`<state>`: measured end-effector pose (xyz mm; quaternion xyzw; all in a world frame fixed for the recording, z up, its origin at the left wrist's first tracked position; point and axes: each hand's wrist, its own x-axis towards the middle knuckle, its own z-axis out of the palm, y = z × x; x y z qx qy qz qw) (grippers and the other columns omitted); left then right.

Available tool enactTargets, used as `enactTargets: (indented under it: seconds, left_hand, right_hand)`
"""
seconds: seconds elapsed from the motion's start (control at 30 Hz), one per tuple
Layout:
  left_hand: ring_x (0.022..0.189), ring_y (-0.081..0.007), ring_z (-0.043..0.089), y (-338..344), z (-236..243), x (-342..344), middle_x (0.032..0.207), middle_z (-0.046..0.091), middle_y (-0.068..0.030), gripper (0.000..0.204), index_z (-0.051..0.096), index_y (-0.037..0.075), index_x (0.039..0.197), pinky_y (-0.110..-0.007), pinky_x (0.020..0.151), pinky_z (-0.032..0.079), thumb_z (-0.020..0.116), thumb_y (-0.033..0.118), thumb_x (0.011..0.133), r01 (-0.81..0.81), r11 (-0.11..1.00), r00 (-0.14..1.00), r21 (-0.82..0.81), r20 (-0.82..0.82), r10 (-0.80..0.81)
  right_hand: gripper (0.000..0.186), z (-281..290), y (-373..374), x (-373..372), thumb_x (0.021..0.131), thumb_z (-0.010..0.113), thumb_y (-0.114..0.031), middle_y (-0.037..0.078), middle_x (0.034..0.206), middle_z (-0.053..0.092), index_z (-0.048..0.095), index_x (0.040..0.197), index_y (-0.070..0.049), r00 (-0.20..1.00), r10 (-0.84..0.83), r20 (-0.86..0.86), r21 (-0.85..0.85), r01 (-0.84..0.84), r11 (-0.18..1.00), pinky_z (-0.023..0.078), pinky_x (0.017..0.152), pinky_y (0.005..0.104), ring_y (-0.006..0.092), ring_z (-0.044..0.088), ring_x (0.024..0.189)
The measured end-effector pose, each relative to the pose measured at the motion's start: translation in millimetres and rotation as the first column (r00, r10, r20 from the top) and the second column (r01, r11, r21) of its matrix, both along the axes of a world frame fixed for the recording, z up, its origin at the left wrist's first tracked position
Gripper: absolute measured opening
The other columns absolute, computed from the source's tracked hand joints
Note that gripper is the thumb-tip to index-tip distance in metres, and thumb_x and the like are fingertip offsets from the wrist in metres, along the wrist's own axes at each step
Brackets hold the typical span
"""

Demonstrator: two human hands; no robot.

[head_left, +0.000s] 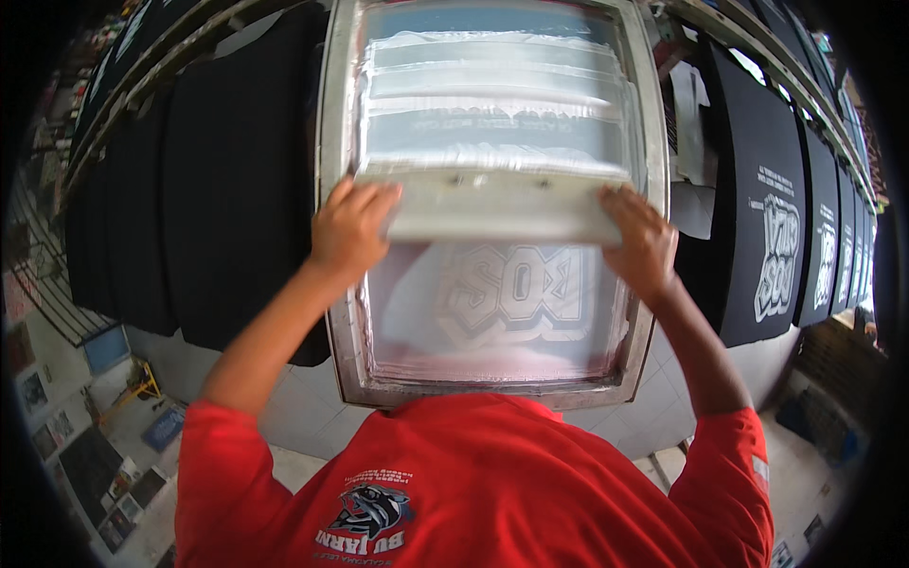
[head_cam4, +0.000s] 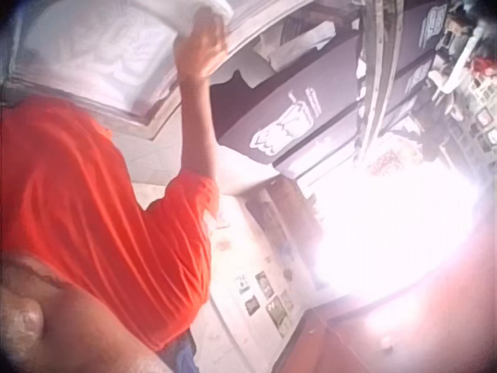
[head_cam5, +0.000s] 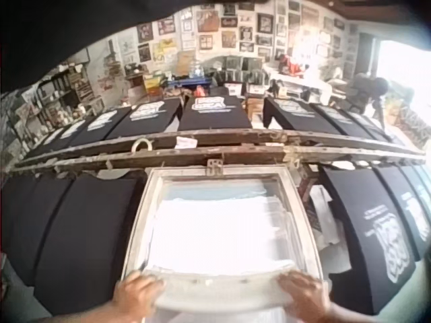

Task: The person performs screen printing on a series of black shirts by applying white ink through a stencil using a squeegee, then lifting the screen to reveal the print.

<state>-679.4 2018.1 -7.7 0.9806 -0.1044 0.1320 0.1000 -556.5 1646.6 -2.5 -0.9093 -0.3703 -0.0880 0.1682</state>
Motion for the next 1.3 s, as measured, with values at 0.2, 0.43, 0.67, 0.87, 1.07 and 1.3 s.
enactTargets:
  seconds: [0.2,0.43,0.67,0.87,1.07,1.3]
  left_hand:
    - [0.102,-0.0301,0.065,32,26,121,0.106,0.071,-0.0117,0.039,0.073,0.015,0.105,-0.041,0.085,0.055,0.075,0.011,0.066,-0.132,0.991,0.96,0.011,-0.246,0.131]
    - [0.07,-0.0274,0.067,90,61,229,0.082,0.071,-0.0181,0.037,0.071,-0.001,0.094,-0.037,0.069,0.053,0.076,0.019,0.063,-0.02,0.991,0.841,-0.131,-0.539,-0.055]
    - [0.087,-0.0283,0.068,48,25,130,0.093,0.073,-0.0115,0.04,0.073,0.008,0.102,-0.039,0.078,0.056,0.077,0.016,0.064,-0.155,0.988,0.979,-0.013,-0.135,0.152]
    - [0.1,-0.0279,0.065,27,21,82,0.098,0.071,-0.0053,0.028,0.075,0.015,0.099,-0.039,0.085,0.054,0.073,0.007,0.071,-0.082,0.995,0.99,-0.065,0.114,0.089]
    - [0.092,-0.0313,0.065,-28,78,-50,0.097,0.071,-0.0113,0.039,0.074,0.008,0.101,-0.041,0.081,0.054,0.074,-0.001,0.064,-0.043,0.989,0.999,-0.139,-0.023,0.04]
    - [0.096,-0.0296,0.063,-77,60,-209,0.1,0.07,-0.0079,0.042,0.071,0.007,0.104,-0.039,0.081,0.054,0.071,0.0,0.063,-0.014,0.98,0.964,-0.2,-0.262,-0.04]
  right_hand:
    - [0.038,23,36,122,0.07,0.072,-0.016,0.01,0.105,0.072,0.073,0.108,-0.015,0.992,-0.059,-0.114,-0.164,0.039,0.986,0.056,0.085,0.0398,0.0275,0.07,0.096]
    - [0.066,95,95,225,0.054,0.082,-0.028,0.022,0.117,0.067,0.069,0.111,0.003,0.876,-0.147,-0.459,-0.397,-0.054,0.916,0.051,0.091,0.0425,0.0342,0.065,0.107]
    - [0.05,28,53,138,0.067,0.077,-0.027,0.016,0.104,0.071,0.071,0.116,-0.015,0.991,-0.118,-0.068,-0.319,0.091,0.944,0.055,0.087,0.0413,0.0332,0.069,0.097]
    - [0.041,43,37,69,0.072,0.068,-0.012,0.01,0.102,0.073,0.073,0.112,-0.018,0.98,-0.168,-0.11,-0.11,0.156,0.982,0.055,0.084,0.0403,0.0318,0.07,0.092]
    - [0.037,96,-20,-51,0.07,0.073,-0.013,0.011,0.101,0.073,0.074,0.107,-0.014,0.989,-0.085,-0.123,-0.137,0.068,0.988,0.055,0.079,0.0416,0.0309,0.07,0.086]
    - [0.043,62,-78,-225,0.06,0.069,0.001,0.007,0.106,0.073,0.072,0.102,-0.008,0.947,-0.079,-0.312,-0.086,0.055,0.995,0.057,0.085,0.0379,0.026,0.069,0.102]
